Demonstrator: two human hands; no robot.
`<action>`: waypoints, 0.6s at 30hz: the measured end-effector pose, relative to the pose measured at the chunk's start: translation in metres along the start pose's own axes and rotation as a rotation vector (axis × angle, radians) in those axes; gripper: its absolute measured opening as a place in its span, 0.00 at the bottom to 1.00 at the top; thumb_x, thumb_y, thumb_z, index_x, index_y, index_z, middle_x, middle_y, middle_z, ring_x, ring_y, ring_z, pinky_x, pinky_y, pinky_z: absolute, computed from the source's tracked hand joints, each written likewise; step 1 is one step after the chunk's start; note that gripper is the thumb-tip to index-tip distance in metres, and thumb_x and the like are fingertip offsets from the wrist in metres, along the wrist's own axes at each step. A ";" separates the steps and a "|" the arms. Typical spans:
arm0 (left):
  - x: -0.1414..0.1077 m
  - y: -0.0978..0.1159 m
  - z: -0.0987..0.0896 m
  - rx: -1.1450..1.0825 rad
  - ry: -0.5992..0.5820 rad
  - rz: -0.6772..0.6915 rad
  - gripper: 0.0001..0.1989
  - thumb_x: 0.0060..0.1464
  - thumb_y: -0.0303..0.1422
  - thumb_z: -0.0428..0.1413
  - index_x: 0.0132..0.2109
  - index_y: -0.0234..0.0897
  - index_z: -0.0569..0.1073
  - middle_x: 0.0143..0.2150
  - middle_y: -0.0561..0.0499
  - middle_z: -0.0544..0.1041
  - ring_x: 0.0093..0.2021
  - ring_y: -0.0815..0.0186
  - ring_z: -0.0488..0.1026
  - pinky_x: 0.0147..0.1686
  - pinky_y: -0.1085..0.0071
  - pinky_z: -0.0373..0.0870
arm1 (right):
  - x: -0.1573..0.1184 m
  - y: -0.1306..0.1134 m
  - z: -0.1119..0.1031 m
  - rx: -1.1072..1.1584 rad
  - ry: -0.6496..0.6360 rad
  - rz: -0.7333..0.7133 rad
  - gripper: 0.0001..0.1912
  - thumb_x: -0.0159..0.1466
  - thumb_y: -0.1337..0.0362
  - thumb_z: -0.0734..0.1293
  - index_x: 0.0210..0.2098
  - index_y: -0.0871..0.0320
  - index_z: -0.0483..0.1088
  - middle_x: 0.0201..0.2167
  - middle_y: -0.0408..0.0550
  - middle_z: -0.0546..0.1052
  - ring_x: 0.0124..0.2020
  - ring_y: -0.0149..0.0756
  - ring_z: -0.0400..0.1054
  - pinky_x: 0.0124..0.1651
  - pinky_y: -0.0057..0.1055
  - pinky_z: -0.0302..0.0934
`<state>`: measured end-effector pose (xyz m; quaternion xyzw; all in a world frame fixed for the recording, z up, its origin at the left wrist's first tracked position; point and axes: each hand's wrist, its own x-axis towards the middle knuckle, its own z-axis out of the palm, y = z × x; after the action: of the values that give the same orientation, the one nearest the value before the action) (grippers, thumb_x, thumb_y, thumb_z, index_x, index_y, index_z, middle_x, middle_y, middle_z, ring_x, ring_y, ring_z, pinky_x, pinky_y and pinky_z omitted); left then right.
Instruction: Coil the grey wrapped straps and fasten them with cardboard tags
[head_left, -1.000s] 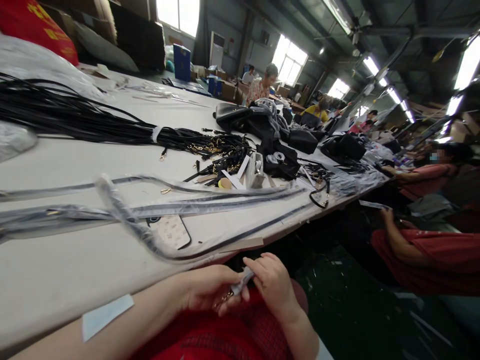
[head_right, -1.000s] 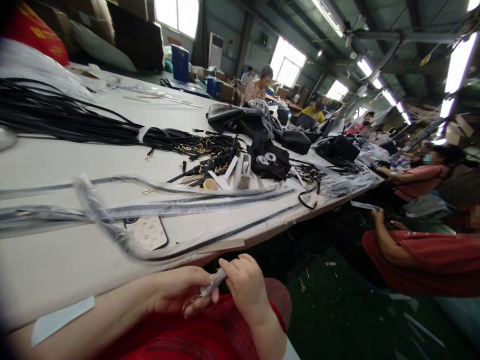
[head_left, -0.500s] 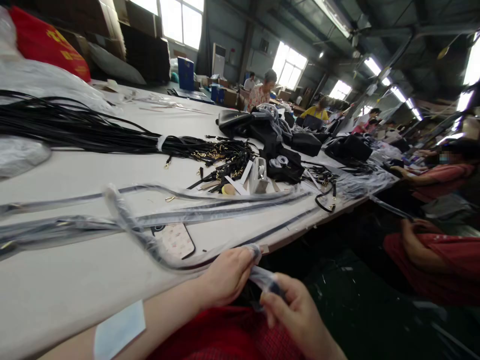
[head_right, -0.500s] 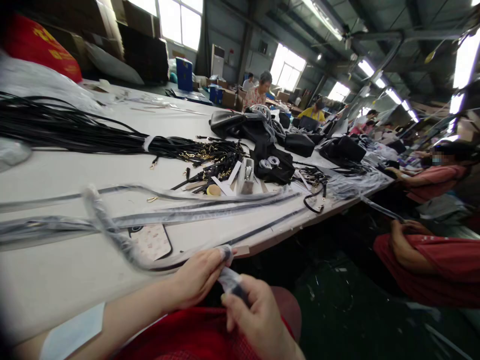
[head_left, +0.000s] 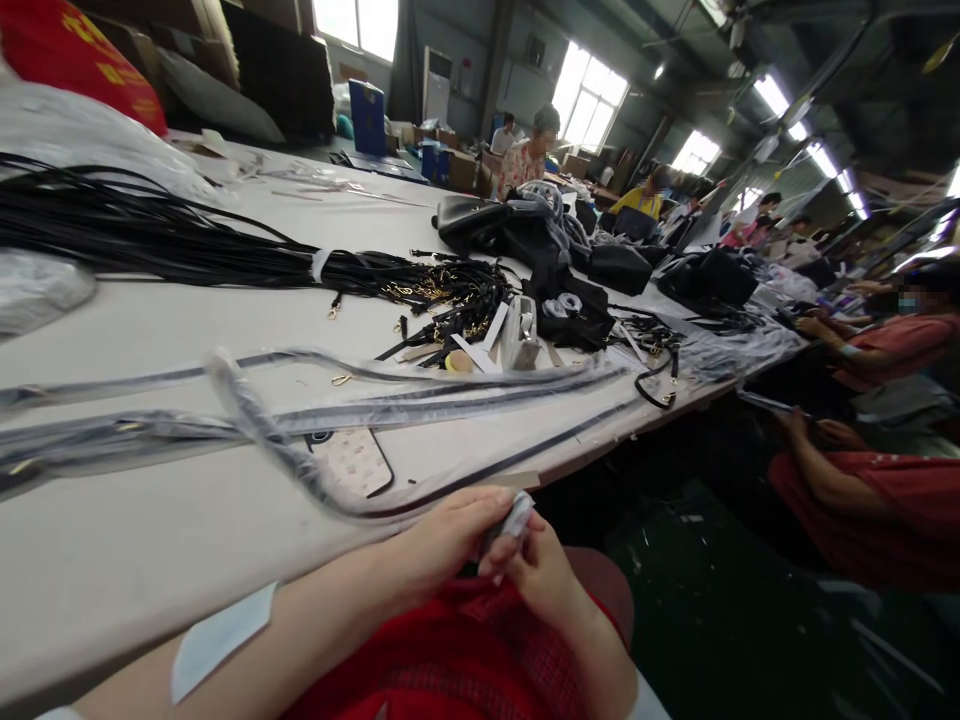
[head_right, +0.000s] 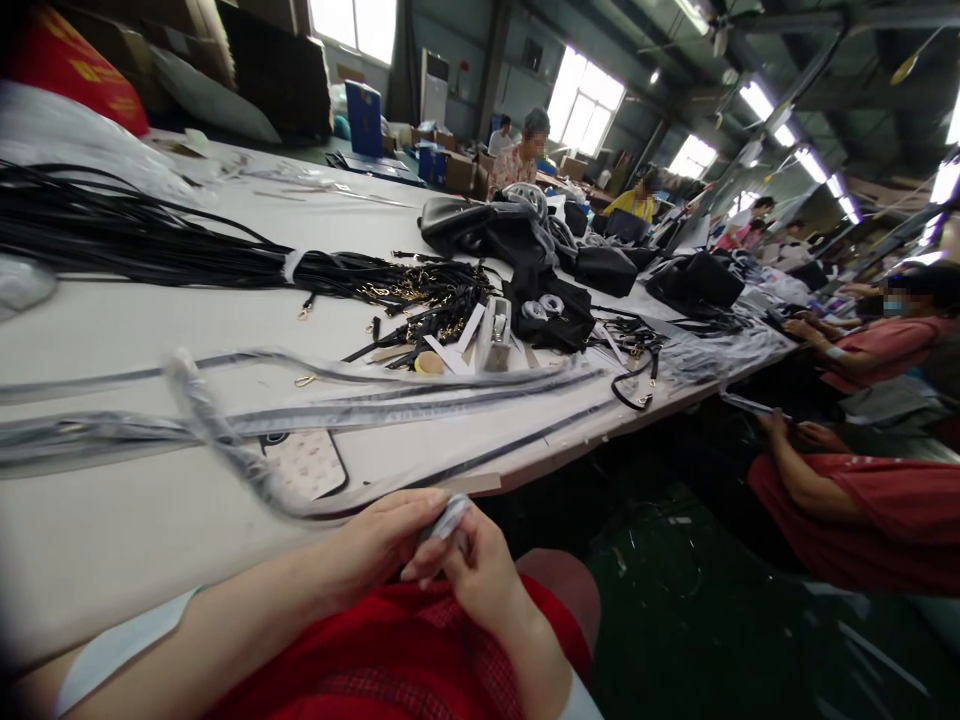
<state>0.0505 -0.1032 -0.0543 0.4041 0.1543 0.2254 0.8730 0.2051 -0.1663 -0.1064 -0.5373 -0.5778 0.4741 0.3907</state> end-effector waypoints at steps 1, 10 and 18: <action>0.000 0.003 0.002 -0.045 0.024 0.014 0.21 0.60 0.47 0.51 0.40 0.30 0.74 0.20 0.57 0.61 0.19 0.73 0.56 0.23 0.75 0.56 | 0.002 0.006 0.008 -0.022 0.016 0.017 0.14 0.66 0.55 0.62 0.37 0.59 0.72 0.29 0.47 0.76 0.29 0.36 0.70 0.34 0.30 0.65; 0.007 0.019 -0.025 0.939 0.331 0.503 0.19 0.66 0.41 0.40 0.47 0.33 0.70 0.36 0.45 0.71 0.38 0.61 0.68 0.44 0.63 0.65 | -0.028 -0.023 0.021 0.168 -0.355 0.156 0.13 0.64 0.60 0.65 0.37 0.61 0.79 0.28 0.48 0.79 0.29 0.34 0.72 0.34 0.27 0.65; -0.007 -0.017 -0.017 1.294 0.059 0.270 0.23 0.66 0.43 0.36 0.32 0.36 0.67 0.27 0.50 0.69 0.27 0.65 0.63 0.31 0.69 0.61 | -0.001 -0.045 -0.055 -0.147 0.244 -0.004 0.12 0.61 0.57 0.67 0.31 0.61 0.74 0.26 0.48 0.75 0.27 0.34 0.69 0.32 0.29 0.65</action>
<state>0.0411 -0.1059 -0.0772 0.8566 0.2304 0.2055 0.4135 0.2466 -0.1587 -0.0495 -0.6169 -0.5604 0.3610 0.4184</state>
